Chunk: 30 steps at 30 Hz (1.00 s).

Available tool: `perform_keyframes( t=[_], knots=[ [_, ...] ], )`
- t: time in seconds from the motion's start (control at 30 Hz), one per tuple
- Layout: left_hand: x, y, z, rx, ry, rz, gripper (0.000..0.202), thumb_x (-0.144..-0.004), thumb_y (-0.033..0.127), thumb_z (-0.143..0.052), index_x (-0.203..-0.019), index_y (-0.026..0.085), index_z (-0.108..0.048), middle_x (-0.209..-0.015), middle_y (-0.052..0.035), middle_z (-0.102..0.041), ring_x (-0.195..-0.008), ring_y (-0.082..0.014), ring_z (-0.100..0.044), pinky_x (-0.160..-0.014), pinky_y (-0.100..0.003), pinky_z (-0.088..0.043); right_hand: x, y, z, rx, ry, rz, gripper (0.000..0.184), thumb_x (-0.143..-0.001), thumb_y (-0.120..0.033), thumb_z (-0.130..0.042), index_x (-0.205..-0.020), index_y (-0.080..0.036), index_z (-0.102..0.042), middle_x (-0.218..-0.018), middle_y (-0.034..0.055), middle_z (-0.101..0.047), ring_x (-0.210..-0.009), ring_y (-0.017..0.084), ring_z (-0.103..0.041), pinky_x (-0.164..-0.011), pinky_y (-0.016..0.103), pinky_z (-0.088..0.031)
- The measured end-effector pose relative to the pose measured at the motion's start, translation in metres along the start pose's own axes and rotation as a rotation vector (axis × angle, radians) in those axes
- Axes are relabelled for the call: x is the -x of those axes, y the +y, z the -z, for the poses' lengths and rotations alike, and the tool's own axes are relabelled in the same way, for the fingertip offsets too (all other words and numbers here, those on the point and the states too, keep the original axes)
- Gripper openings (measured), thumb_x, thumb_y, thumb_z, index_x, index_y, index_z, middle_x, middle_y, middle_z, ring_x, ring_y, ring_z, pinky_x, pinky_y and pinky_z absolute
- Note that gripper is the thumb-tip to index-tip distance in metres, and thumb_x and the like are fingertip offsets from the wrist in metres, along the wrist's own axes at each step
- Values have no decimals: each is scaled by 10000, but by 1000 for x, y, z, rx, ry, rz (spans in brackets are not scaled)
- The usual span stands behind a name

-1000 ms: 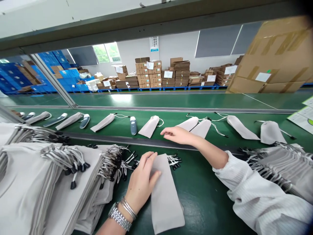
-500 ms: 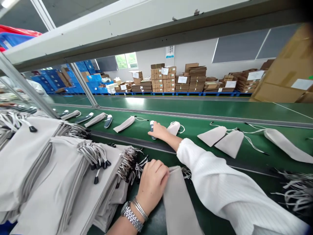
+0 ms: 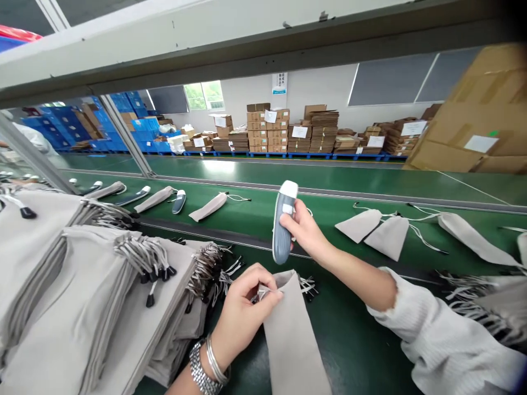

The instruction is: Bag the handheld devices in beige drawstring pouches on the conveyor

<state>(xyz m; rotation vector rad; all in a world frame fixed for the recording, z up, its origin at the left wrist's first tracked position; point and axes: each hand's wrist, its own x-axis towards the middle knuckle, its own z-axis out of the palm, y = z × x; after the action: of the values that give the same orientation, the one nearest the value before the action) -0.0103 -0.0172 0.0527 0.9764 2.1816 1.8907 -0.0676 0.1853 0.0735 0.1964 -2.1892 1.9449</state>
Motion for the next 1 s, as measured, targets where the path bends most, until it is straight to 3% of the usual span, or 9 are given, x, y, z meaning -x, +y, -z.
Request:
perform_keyframes(
  t=[0.1, 0.2, 0.27, 0.37, 0.43, 0.57, 0.67, 0.83, 1.0],
  knots=[
    [1, 3, -1, 62, 46, -32, 131, -822, 192, -713, -736, 190, -614, -777, 1, -507, -736, -145, -473, -664, -256, -352, 41, -17, 12, -21, -150, 106, 518, -876, -615, -575, -1207, -253, -409, -934, 25, -578, -532, 102, -510, -432, 241, -413],
    [3, 6, -1, 116, 156, -49, 141, -796, 184, -747, -723, 193, -626, -917, -18, -513, -874, -157, -503, -757, -245, -396, 59, -29, 18, 144, -376, 197, 490, -963, -620, -395, -1099, -193, -594, -1008, 78, -604, -823, 169, -585, -694, 299, -487],
    [4, 7, -1, 141, 233, -52, 151, -787, 191, -761, -718, 194, -627, -998, -25, -505, -976, -168, -503, -832, -242, -416, 63, -34, 20, 201, -506, 117, 467, -973, -573, -427, -1198, -202, -599, -993, 63, -623, -878, 176, -587, -764, 307, -468],
    [4, 9, 2, 173, 266, -29, 180, -769, 212, -787, -698, 186, -624, -998, -29, -513, -999, -164, -508, -840, -219, -442, 65, -43, 22, 122, -671, -118, 515, -937, -434, -579, -1393, -245, -433, -792, -29, -578, -676, 108, -538, -636, 237, -421],
    [1, 13, 9, 236, 263, 16, 235, -732, 233, -823, -672, 171, -605, -952, -26, -518, -928, -144, -529, -755, -180, -459, 68, -52, 29, 20, -707, -174, 471, -927, -374, -600, -1347, -229, -446, -689, -69, -492, -586, 78, -450, -554, 198, -360],
    [-5, 28, 27, 516, 449, 88, 277, -772, 330, -796, -751, 186, -562, -772, 39, -424, -530, -32, -355, -437, -103, -294, 80, -78, 51, -238, -527, -105, 228, -931, -361, -595, -1078, -204, -518, -599, -100, -315, -493, 55, -249, -444, 171, -218],
    [-7, 28, 28, 564, 470, 63, 259, -826, 414, -730, -862, 215, -569, -741, 53, -391, -496, -32, -297, -427, -110, -276, 91, -96, 62, -429, -361, 8, 146, -938, -324, -591, -1006, -225, -508, -589, -102, -264, -462, 53, -195, -421, 166, -262],
    [-1, -3, 5, -21, 192, 91, 128, -905, 308, -620, -1015, 243, -609, -946, -14, -555, -668, -94, -488, -577, -185, -420, 73, -109, 54, -549, -141, 249, 104, -932, -250, -560, -1025, -243, -513, -571, -114, -280, -433, 53, -204, -640, 280, -552],
    [2, -20, -6, -529, -180, 50, 199, -875, 169, -551, -1048, 235, -624, -1190, -70, -542, -768, -155, -574, -689, -289, -493, 2, -101, 50, -409, 34, 478, 136, -911, -201, -527, -1035, -236, -485, -593, -119, -392, -454, 44, -337, -803, 328, -567]
  ],
)
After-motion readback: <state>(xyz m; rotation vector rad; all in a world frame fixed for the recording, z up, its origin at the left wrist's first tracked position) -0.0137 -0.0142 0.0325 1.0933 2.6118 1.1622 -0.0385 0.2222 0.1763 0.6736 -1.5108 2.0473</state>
